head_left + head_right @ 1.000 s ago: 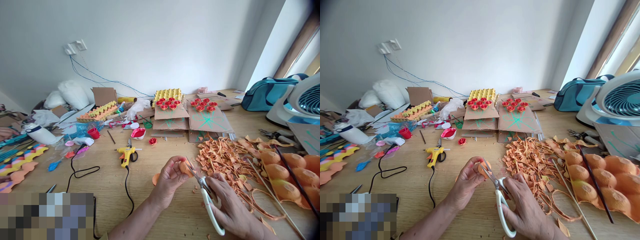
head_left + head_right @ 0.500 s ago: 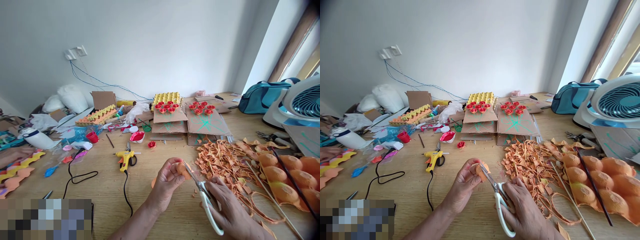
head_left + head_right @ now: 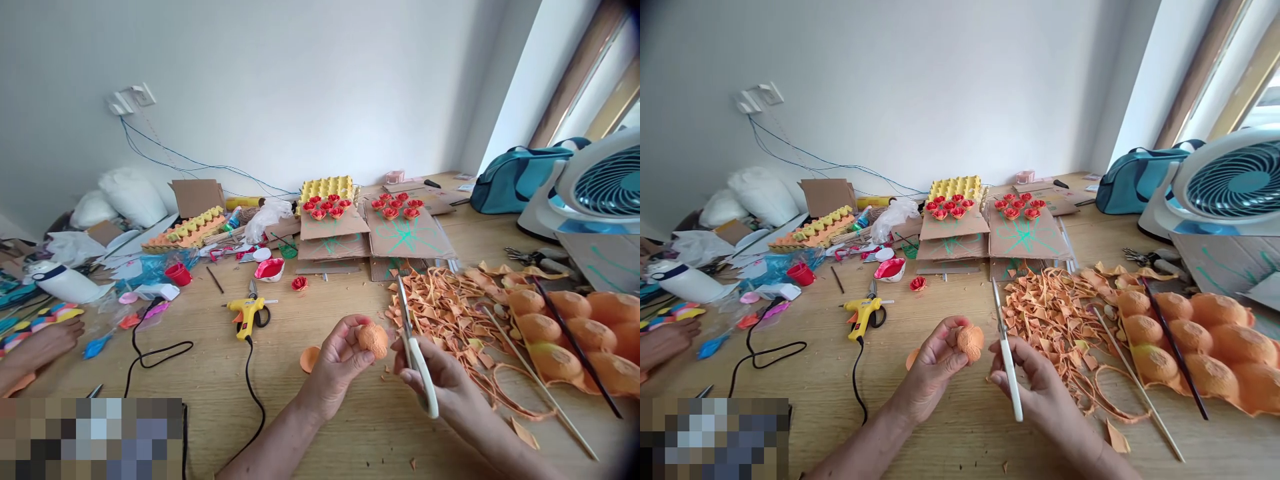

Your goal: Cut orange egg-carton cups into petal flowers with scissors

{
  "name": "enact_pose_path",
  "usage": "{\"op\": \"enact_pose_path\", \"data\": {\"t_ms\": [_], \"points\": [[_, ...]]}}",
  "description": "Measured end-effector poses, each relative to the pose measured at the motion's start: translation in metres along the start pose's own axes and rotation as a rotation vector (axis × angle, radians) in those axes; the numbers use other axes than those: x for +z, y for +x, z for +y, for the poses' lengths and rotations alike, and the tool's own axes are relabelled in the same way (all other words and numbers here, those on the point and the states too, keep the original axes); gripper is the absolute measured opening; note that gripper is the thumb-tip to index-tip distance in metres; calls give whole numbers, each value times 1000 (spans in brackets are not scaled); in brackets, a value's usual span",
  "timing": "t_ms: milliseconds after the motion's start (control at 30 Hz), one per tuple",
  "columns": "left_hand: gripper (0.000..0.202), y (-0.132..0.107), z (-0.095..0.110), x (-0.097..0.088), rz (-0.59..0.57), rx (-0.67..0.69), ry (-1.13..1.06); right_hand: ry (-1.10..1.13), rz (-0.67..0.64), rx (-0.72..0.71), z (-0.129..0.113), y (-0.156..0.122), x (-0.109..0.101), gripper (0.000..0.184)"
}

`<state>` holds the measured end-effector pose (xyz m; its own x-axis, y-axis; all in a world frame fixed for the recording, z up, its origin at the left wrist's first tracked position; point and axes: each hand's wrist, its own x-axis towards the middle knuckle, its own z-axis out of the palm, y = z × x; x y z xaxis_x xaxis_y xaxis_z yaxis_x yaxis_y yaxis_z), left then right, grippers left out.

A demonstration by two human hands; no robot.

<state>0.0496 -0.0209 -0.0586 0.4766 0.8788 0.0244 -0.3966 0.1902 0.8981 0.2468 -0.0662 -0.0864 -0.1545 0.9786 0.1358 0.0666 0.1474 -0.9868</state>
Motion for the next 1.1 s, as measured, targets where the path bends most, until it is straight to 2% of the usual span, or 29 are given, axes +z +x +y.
{"op": "enact_pose_path", "data": {"t_ms": [133, 267, 467, 667, 867, 933, 1100], "points": [[37, -1, -4, 3, -70, -32, 69, 257, 61, 34, 1, 1, 2, 31], [38, -1, -12, 1, -106, -3, 186, 337, 131, 61, -1, 1, 5, 31], [47, -1, -7, 3, -134, -37, 183, 260, 79, 3, 0, 1, 5, 27], [44, -1, 3, 9, -55, -162, 148, 82, -39, 25, 4, -1, 5, 24], [37, 2, 10, 8, 15, -105, 303, 72, 32, 67, -1, 2, -1, 27], [38, 3, 13, 6, 36, -108, 295, 151, -9, 131, -2, 3, -3, 32], [48, 4, 12, -2, 30, -163, 35, 421, -269, 268, -2, -1, -4, 51]]}}
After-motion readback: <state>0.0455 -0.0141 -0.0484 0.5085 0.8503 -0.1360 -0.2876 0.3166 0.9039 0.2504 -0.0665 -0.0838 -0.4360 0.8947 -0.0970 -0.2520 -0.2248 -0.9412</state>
